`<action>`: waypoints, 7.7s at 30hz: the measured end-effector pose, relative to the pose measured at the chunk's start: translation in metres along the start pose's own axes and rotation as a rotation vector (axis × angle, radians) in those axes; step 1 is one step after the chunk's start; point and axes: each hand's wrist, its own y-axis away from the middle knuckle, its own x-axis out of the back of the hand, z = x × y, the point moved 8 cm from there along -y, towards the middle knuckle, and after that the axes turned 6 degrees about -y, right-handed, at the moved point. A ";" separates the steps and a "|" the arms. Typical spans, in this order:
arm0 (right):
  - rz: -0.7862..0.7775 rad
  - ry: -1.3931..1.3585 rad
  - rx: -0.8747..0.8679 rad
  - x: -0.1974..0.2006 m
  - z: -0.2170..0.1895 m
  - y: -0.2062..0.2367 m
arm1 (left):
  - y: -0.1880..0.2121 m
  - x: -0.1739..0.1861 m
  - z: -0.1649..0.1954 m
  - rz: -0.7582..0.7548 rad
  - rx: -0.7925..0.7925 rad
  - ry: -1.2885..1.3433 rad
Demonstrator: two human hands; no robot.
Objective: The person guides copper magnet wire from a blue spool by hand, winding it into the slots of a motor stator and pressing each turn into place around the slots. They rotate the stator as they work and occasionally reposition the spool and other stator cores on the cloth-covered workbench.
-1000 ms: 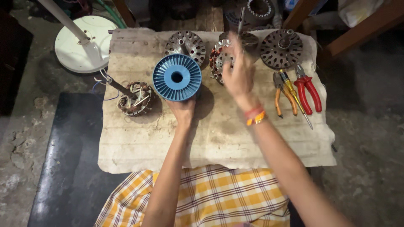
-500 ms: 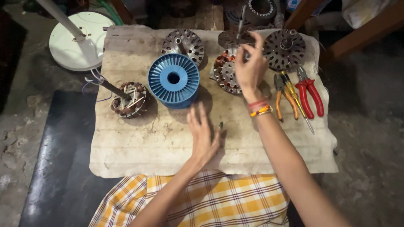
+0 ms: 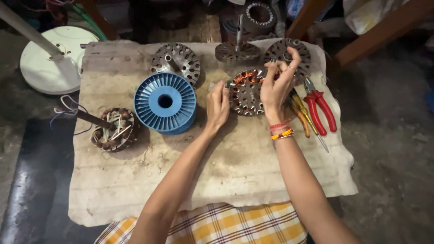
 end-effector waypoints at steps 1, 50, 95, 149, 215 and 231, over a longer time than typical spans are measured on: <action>0.000 0.047 0.008 -0.001 0.001 0.000 | 0.002 -0.005 -0.009 -0.061 0.058 0.040; -1.178 -0.151 -0.125 -0.097 -0.040 -0.031 | -0.008 0.037 0.039 -0.014 0.010 0.046; -1.056 0.298 -0.055 -0.076 -0.068 -0.044 | -0.016 0.031 0.061 -0.194 -0.053 0.187; -0.940 0.262 -0.141 -0.090 -0.025 -0.043 | -0.014 0.031 0.057 -0.179 -0.084 0.162; -1.117 0.315 -0.129 -0.075 -0.083 -0.039 | -0.014 0.030 0.055 -0.206 -0.026 0.158; -0.919 0.061 -0.188 -0.063 -0.064 -0.057 | -0.015 0.034 0.060 -0.192 -0.045 0.152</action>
